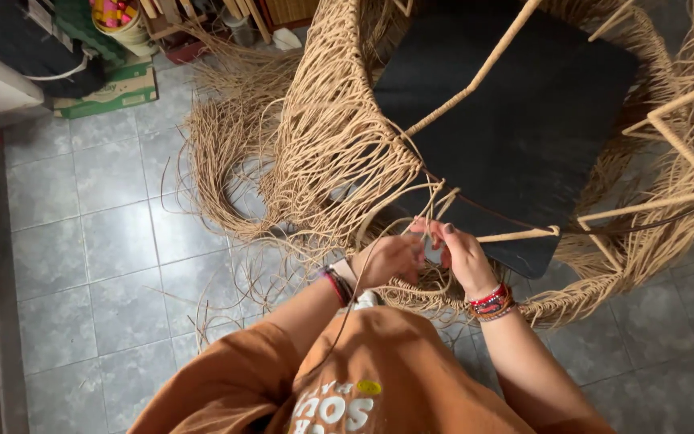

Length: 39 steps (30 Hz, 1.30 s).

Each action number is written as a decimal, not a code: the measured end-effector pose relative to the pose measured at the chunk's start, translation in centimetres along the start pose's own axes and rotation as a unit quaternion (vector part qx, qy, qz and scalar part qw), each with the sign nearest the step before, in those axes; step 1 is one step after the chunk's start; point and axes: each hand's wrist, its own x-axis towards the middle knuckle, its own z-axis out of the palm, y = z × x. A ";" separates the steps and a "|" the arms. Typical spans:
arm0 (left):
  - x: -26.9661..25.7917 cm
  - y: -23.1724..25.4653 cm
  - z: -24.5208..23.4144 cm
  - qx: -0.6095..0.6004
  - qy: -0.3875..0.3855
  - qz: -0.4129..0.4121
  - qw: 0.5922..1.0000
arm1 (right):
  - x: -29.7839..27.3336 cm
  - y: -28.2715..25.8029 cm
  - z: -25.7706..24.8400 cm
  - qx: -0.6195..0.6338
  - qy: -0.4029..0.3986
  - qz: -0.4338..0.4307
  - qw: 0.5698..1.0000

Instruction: Weaving straw strands through a circular frame to create a piece of furniture

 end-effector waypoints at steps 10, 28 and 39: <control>0.8 -2.7 -2.4 0.559 -0.040 0.135 0.817 | 0.1 -0.7 0.1 0.012 0.006 -0.011 1.000; -4.6 6.3 7.9 0.525 0.107 0.261 0.803 | -0.9 2.8 0.0 -0.127 0.008 -0.058 0.990; 1.3 8.7 6.7 0.570 0.192 0.469 0.647 | -1.7 0.3 0.6 -0.107 0.082 -0.073 0.988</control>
